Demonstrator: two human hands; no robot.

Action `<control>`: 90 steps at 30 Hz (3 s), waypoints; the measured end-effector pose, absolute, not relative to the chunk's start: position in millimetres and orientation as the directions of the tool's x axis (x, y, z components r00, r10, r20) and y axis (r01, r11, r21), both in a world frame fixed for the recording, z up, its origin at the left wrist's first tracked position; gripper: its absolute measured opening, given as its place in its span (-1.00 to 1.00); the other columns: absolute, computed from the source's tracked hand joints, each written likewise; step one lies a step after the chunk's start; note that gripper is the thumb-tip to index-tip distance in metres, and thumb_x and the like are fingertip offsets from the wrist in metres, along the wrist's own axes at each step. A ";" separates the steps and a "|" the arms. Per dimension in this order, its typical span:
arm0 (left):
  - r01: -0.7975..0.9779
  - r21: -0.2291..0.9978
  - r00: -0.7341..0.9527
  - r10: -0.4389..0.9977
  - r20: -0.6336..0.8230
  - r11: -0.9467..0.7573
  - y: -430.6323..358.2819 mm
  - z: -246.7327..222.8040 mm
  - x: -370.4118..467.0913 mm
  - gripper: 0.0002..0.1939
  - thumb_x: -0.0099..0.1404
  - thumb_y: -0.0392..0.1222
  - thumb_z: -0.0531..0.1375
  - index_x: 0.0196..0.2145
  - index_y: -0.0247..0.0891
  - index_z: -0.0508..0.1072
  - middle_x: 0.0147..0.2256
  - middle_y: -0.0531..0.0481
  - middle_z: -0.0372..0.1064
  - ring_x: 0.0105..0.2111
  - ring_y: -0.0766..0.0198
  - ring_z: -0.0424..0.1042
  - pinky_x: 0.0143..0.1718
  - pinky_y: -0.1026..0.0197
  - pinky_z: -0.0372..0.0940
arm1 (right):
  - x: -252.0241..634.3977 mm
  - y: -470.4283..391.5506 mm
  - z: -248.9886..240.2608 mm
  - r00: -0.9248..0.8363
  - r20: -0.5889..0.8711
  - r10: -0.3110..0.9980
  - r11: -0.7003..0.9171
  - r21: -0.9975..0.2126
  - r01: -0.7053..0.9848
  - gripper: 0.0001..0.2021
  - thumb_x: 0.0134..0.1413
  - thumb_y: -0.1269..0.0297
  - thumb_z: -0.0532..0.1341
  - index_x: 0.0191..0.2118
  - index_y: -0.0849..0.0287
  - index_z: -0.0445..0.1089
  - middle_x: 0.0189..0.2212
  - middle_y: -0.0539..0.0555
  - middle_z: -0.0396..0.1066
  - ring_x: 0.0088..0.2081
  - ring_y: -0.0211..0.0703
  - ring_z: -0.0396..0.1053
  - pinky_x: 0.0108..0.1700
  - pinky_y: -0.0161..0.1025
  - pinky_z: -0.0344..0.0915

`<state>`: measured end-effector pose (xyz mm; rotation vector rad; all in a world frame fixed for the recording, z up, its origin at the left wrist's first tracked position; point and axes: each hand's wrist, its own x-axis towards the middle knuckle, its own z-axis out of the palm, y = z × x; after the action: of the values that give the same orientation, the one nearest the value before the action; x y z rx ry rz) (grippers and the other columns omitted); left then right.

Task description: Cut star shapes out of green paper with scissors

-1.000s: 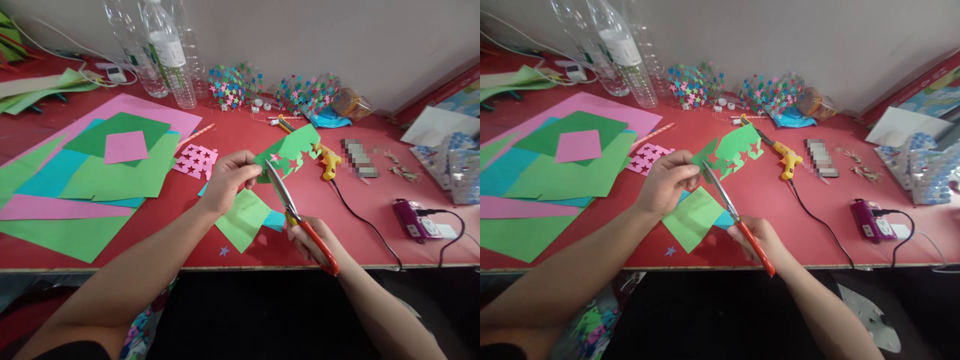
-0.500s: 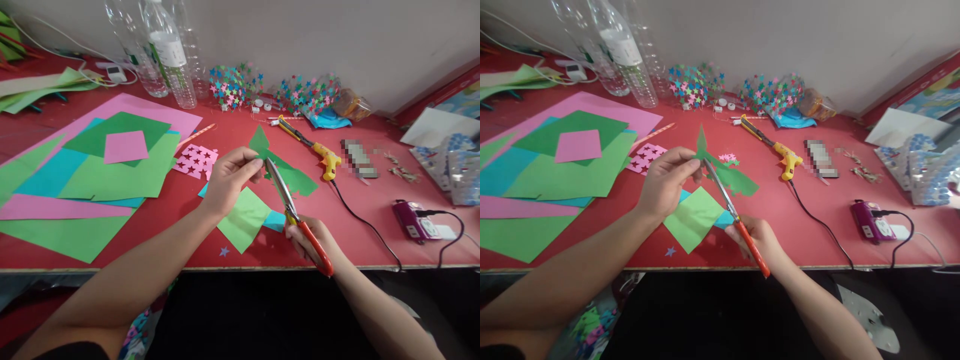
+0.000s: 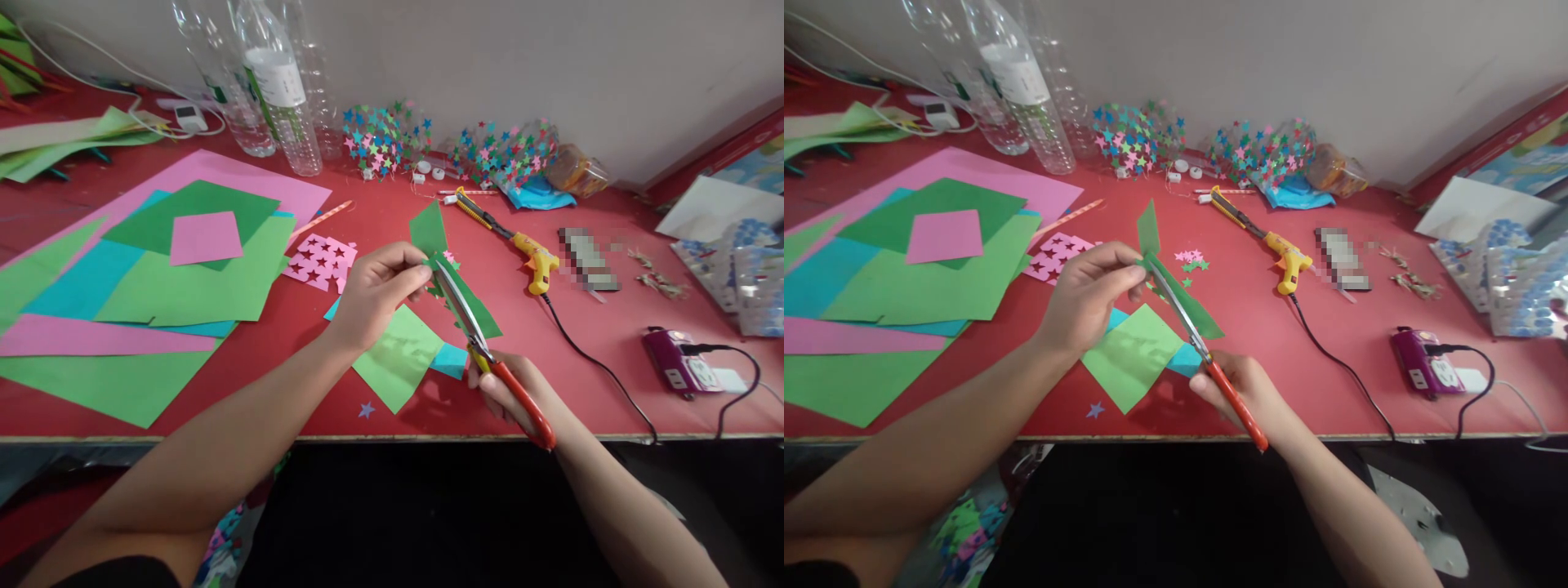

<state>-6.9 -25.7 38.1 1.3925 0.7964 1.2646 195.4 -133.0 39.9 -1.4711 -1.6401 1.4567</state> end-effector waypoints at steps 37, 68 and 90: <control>-0.201 0.976 0.308 0.940 0.149 -0.088 -20.5 42.9 -11.4 -0.89 0.09 -0.29 0.22 -0.57 -0.25 0.42 -0.65 0.11 0.25 -0.63 0.44 0.22 -0.58 0.31 0.15 | 199.0 -132.0 47.9 -0.211 -0.424 0.881 -0.298 -0.842 0.449 -0.58 0.10 -0.12 0.17 -0.49 0.16 0.21 -0.78 -0.14 0.12 -0.73 -0.39 0.01 -0.63 -0.35 -0.06; -0.054 0.958 0.229 0.930 0.287 -0.282 -26.1 42.6 -8.0 -0.88 0.18 -0.26 0.18 -0.52 -0.23 0.41 -0.61 0.09 0.27 -0.57 0.40 0.26 -0.53 0.29 0.18 | 199.6 -131.6 39.4 -0.282 -0.336 0.899 -0.204 -0.889 0.411 -0.49 0.09 -0.27 0.11 -0.44 0.17 0.23 -0.75 -0.13 0.14 -0.70 -0.37 0.04 -0.59 -0.34 -0.01; -0.016 0.957 0.273 0.919 0.284 -0.291 -25.1 45.3 -12.9 -0.87 0.15 -0.27 0.21 -0.54 -0.25 0.42 -0.63 0.12 0.19 -0.61 0.45 0.15 -0.60 0.31 0.03 | 208.8 -129.1 41.5 -0.298 -0.347 0.889 -0.207 -0.887 0.414 -0.52 0.09 -0.21 0.15 -0.46 0.18 0.23 -0.75 -0.15 0.09 -0.70 -0.39 0.01 -0.60 -0.34 -0.07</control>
<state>-12.9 -25.1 45.3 1.5575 0.8642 1.1913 208.8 -129.1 41.5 -1.5268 -1.6368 1.5163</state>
